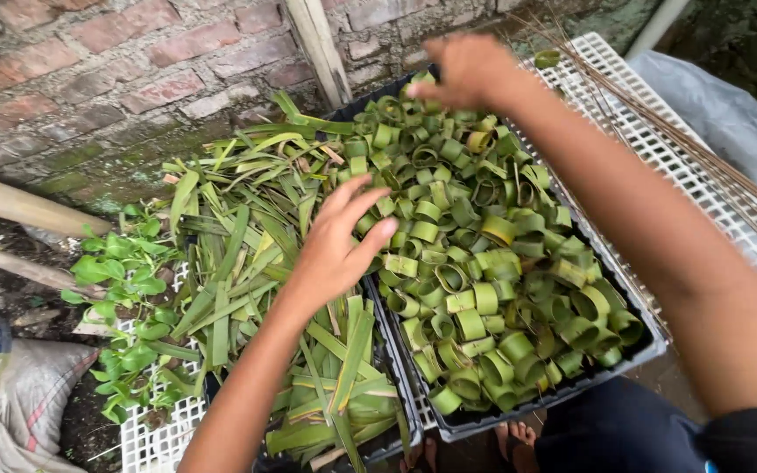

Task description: The person assembles small baskets by folding green leaves into loops and securing them with thin wooden sticks.

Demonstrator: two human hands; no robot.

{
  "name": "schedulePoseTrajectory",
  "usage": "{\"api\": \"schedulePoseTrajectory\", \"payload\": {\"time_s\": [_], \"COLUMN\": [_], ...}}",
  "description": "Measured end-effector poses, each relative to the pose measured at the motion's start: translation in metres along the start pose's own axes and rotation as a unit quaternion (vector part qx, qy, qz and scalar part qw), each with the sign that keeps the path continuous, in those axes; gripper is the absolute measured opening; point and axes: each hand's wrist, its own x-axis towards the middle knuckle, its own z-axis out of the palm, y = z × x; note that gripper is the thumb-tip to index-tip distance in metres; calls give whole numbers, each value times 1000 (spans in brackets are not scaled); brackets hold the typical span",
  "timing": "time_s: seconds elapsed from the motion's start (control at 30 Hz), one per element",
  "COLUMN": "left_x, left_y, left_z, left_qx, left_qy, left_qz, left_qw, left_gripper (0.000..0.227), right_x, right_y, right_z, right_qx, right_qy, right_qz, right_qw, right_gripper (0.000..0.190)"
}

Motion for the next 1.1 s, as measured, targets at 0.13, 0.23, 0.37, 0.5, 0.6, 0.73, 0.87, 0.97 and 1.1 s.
{"api": "schedulePoseTrajectory", "payload": {"time_s": [0.13,0.23,0.37,0.5,0.6,0.73,0.87,0.97,1.1], "left_x": [-101,-160,-190,-189,-192,-188,-188,-191,-193], "left_y": [15,0,-14,-11,-29,-27,-25,-29,-32], "left_z": [-18,1,26,26,39,54,66,68,63], "left_qx": [-59,-85,-144,-157,-128,-126,-108,-89,-70], "left_qy": [31,119,223,225,227,195,130,145,173], "left_qz": [-3,-19,-83,-114,-100,-79,-60,-29,-64], "left_qw": [998,989,961,955,960,969,984,985,980], "left_gripper": [63,53,36,35,34,32,35,32,32], "right_x": [-54,-73,-107,-115,-121,-127,-93,-41,-10], "right_y": [67,138,150,159,135,85,94,155,174], "right_z": [-21,33,79,87,46,2,-2,45,97], "right_qx": [18,-80,-105,-51,-39,62,75,24,2], "right_qy": [-20,-37,-180,-172,-170,-190,-99,-15,-59], "right_qz": [91,130,231,243,232,144,126,199,247], "right_qw": [996,988,950,953,957,969,984,980,967], "right_gripper": [59,48,65,51,55,52,63,60,69]}}
